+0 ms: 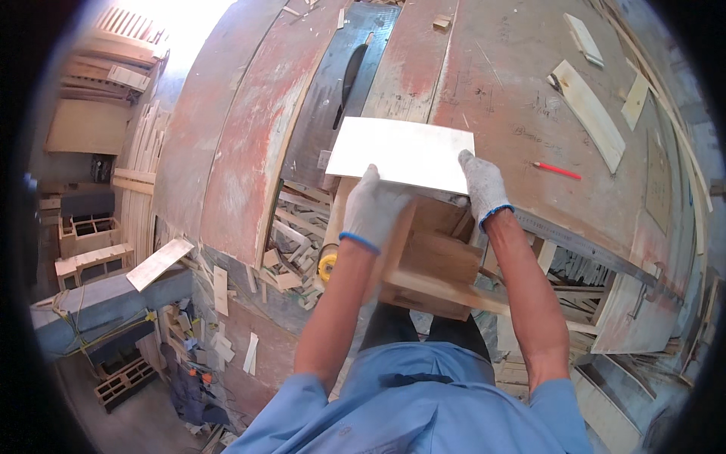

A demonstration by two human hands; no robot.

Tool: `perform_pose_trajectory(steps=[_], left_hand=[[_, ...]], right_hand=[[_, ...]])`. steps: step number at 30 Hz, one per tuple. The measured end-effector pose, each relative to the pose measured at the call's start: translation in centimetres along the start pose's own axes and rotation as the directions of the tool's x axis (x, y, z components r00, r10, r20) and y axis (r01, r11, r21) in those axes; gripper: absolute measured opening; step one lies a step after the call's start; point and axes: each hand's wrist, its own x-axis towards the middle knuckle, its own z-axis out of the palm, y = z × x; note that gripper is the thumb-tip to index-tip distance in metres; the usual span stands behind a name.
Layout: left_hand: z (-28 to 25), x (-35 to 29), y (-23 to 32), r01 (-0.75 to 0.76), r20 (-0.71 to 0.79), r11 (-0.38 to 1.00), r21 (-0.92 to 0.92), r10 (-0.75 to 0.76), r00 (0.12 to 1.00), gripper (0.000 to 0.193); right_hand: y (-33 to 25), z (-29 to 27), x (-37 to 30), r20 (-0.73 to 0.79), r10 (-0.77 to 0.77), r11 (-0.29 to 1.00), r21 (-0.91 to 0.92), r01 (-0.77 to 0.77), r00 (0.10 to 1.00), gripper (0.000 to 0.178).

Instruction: The person measures and marks wooden planks with a ruler and pencil, then positions them on a wooden frame. They use a nail gun to fasten the planks to the frame, repeating the process for multiple pieces.

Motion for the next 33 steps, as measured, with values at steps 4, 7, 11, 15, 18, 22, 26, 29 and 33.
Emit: perform_pose_trajectory(steps=[4, 7, 11, 15, 18, 22, 26, 29, 33], left_hand=[[-0.3, 2.7, 1.4, 0.054, -0.136, 0.994, -0.093, -0.067, 0.989, 0.050], [-1.1, 4.3, 2.1, 0.087, -0.138, 0.990, -0.112, -0.102, 0.985, 0.049], [-1.1, 4.9, 2.9, 0.100, -0.138, 0.991, -0.086, -0.111, 0.984, 0.050], [-1.0, 5.2, 3.8, 0.131, -0.161, 0.988, -0.088, -0.144, 0.976, 0.050], [-0.9, 5.3, 4.0, 0.141, -0.157, 0.987, -0.082, -0.152, 0.976, 0.050], [-0.8, 5.2, 4.2, 0.140, -0.145, 0.987, -0.076, -0.150, 0.978, 0.050], [-0.6, 5.2, 4.4, 0.147, -0.180, 0.986, -0.075, -0.158, 0.971, 0.050], [-0.1, 5.1, 4.9, 0.162, -0.237, 0.985, -0.059, -0.172, 0.956, 0.050], [-0.2, 4.9, 5.2, 0.162, -0.240, 0.986, -0.034, -0.165, 0.956, 0.049]], right_hand=[[-2.9, 2.1, -0.1, -0.062, 0.099, 0.983, -0.146, -0.108, 0.993, 0.045], [-3.9, 3.4, 0.5, -0.102, 0.095, 0.964, -0.238, -0.117, 0.990, 0.045], [-3.8, 3.7, 1.7, -0.090, 0.128, 0.962, -0.232, -0.145, 0.988, 0.044], [-4.2, 4.4, 1.4, -0.088, 0.142, 0.967, -0.201, -0.158, 0.986, 0.043], [-4.1, 4.7, 1.2, -0.124, 0.101, 0.971, -0.202, -0.125, 0.987, 0.043], [-4.8, 5.1, 0.9, -0.158, 0.151, 0.959, -0.217, -0.183, 0.976, 0.044], [-3.2, 4.3, 2.0, -0.136, 0.129, 0.964, -0.215, -0.156, 0.982, 0.045], [-3.3, 4.4, 2.0, -0.138, 0.111, 0.966, -0.218, -0.140, 0.984, 0.045], [-3.9, 5.0, 1.5, -0.164, 0.119, 0.973, -0.175, -0.148, 0.979, 0.043]])
